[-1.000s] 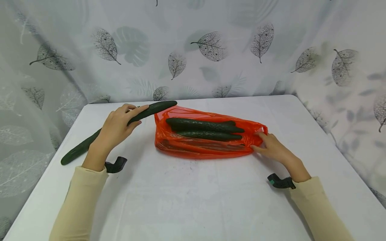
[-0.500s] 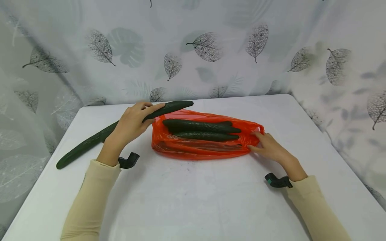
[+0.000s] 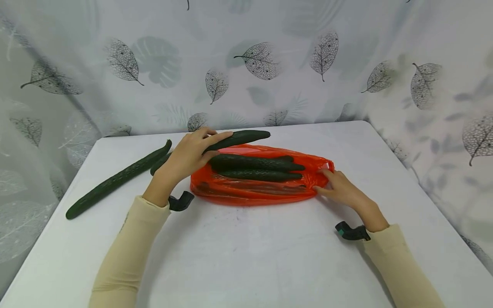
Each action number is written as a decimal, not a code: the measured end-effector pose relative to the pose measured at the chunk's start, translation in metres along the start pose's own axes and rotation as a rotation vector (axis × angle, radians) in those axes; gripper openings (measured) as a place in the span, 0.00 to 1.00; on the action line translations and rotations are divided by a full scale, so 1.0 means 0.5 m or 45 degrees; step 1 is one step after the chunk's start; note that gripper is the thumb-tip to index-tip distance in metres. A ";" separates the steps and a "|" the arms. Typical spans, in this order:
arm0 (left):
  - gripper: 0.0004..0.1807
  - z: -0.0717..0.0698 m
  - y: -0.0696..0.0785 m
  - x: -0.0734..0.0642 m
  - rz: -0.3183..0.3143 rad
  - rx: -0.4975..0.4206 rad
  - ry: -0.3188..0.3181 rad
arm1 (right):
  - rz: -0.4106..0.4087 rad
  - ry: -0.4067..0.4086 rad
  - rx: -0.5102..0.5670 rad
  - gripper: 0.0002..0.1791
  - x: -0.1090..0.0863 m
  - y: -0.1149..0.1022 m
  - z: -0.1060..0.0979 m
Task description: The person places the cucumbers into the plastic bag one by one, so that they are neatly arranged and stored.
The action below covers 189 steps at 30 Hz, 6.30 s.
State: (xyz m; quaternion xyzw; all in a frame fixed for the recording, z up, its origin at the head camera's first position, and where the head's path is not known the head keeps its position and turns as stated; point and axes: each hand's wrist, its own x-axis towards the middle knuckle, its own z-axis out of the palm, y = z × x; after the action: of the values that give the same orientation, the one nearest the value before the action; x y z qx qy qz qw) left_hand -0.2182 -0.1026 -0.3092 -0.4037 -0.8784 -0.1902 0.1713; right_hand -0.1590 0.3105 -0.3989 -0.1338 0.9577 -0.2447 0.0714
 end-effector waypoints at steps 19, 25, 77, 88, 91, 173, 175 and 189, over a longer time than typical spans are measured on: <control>0.32 0.021 0.043 0.066 0.095 -0.162 -0.107 | 0.009 0.009 -0.015 0.33 0.001 0.004 0.002; 0.33 0.025 0.050 0.082 0.085 -0.255 -0.119 | 0.029 -0.005 -0.017 0.35 0.001 0.001 0.001; 0.31 0.176 0.072 0.093 0.121 -0.342 -0.411 | -0.011 0.029 -0.004 0.34 -0.007 0.004 -0.003; 0.27 0.180 0.086 0.077 -0.071 -0.308 -0.589 | -0.016 0.018 0.013 0.32 -0.004 0.014 -0.003; 0.26 0.184 0.087 0.075 -0.107 -0.284 -0.601 | -0.016 0.014 0.013 0.32 -0.003 0.016 0.000; 0.15 0.038 -0.118 -0.169 -0.437 -0.153 0.191 | -0.031 0.010 0.019 0.32 -0.011 0.001 -0.006; 0.15 0.043 -0.130 -0.175 -0.455 -0.174 0.185 | -0.035 0.014 0.018 0.32 -0.012 0.005 -0.006; 0.15 0.031 -0.220 -0.257 -0.623 -0.248 0.219 | -0.060 0.013 0.002 0.31 -0.003 0.004 -0.010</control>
State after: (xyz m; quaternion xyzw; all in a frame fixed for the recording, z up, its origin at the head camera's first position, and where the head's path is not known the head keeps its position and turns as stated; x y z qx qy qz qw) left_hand -0.2266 -0.2441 -0.4026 -0.1764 -0.9096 -0.3429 0.1545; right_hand -0.1589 0.3152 -0.3953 -0.1553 0.9543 -0.2478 0.0610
